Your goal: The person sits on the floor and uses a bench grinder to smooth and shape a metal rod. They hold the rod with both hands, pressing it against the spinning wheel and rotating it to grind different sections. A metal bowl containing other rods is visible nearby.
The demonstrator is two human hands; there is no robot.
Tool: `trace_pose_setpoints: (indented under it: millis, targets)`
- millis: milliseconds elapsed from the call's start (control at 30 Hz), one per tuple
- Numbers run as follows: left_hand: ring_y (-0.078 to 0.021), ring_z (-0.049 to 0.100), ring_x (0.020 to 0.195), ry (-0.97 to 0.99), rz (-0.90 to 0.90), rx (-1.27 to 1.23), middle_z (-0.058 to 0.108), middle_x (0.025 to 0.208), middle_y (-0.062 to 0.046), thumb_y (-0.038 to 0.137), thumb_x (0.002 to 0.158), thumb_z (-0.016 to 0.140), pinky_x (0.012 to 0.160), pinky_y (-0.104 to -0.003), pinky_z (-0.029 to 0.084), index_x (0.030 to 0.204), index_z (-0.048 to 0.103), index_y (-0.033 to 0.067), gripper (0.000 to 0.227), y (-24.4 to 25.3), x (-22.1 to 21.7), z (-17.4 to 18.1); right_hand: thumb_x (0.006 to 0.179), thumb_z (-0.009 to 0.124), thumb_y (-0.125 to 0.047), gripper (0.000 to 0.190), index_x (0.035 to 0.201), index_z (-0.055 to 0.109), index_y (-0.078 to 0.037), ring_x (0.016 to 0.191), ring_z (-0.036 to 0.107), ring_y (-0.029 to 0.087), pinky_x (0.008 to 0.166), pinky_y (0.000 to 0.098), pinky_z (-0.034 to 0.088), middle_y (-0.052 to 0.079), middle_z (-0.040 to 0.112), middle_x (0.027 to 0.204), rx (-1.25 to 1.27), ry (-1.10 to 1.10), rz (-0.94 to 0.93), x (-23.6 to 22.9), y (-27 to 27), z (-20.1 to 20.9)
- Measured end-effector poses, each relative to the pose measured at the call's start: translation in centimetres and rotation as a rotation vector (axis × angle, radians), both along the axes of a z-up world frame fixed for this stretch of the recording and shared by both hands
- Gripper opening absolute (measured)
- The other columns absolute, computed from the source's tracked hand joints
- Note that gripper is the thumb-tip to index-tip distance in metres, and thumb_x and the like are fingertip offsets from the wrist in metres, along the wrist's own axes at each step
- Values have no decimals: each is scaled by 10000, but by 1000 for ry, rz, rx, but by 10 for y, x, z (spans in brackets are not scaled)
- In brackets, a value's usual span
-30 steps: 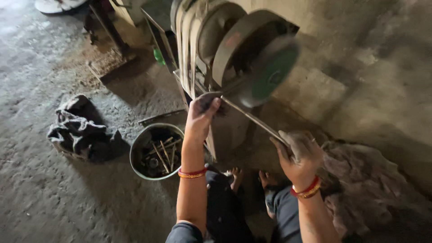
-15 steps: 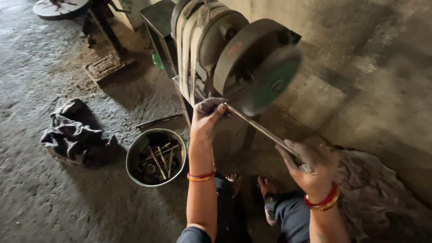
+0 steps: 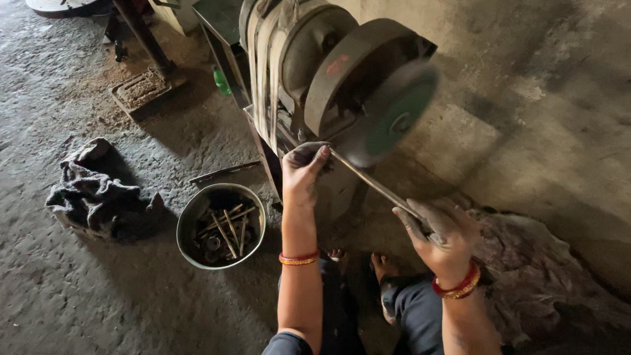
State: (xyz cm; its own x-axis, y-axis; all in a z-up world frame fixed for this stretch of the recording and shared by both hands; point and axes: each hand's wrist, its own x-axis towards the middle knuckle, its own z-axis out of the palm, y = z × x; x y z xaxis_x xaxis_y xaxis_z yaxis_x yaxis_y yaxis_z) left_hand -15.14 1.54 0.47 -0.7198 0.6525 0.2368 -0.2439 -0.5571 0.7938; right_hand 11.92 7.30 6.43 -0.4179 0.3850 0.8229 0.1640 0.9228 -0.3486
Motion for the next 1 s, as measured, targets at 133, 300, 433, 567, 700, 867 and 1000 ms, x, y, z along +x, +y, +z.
trace_pose_setpoints:
  millis: [133, 300, 433, 567, 700, 867, 1000]
  targets:
    - [-124, 644, 672, -8, 43, 7, 734, 809, -60, 65, 895, 815, 632, -259, 516, 986, 765, -47, 153, -2, 1, 4, 816, 901, -117, 253, 1010, 761, -34, 744, 717, 213, 647, 302, 539, 101, 744, 888, -27, 6, 20, -4, 0, 0]
    - [-123, 644, 650, 26, 83, -76, 733, 787, -59, 88, 891, 811, 611, -259, 517, 969, 768, -42, 158, 3, 2, 4, 825, 901, -116, 240, 992, 753, -27, 725, 716, 213, 632, 301, 532, 112, 746, 900, -36, -1, 8, -3, 0, -1]
    - [-126, 642, 649, 3, 49, -49, 732, 790, -57, 78, 881, 817, 602, -266, 513, 970, 768, -42, 157, 4, 6, 2, 822, 895, -106, 248, 998, 749, -12, 659, 691, 176, 569, 284, 503, 119, 746, 890, -70, 0, 38, 2, -2, 0]
    - [-118, 628, 641, 12, 64, -17, 722, 785, -50, 93, 893, 824, 598, -255, 491, 965, 767, -41, 162, 0, 6, 4, 845, 885, -114, 250, 1026, 736, -28, 689, 684, 154, 597, 274, 508, 100, 733, 889, -61, 29, 61, 0, -4, 1]
    - [-119, 620, 606, -31, 99, -28, 711, 747, -50, 98, 880, 829, 566, -258, 481, 939, 762, -40, 164, 3, 4, 6, 835, 885, -99, 215, 985, 755, -18, 558, 607, 116, 523, 266, 447, 71, 734, 804, -130, -7, 49, -7, -3, 4]
    - [-116, 617, 606, -48, 104, -27, 711, 746, -44, 101, 877, 840, 569, -252, 477, 923, 762, -32, 161, 4, 0, 7, 848, 890, -145, 218, 965, 754, -22, 609, 610, 156, 586, 296, 459, 74, 705, 792, -63, -2, 16, -12, -2, 3]
    - [-123, 631, 593, -72, 120, -80, 721, 740, -48, 111, 852, 842, 550, -259, 495, 917, 763, -16, 163, 5, 0, 7, 874, 870, -158, 205, 977, 756, -22, 613, 664, 133, 547, 257, 469, 77, 748, 835, -63, -7, 54, -13, 5, -2]
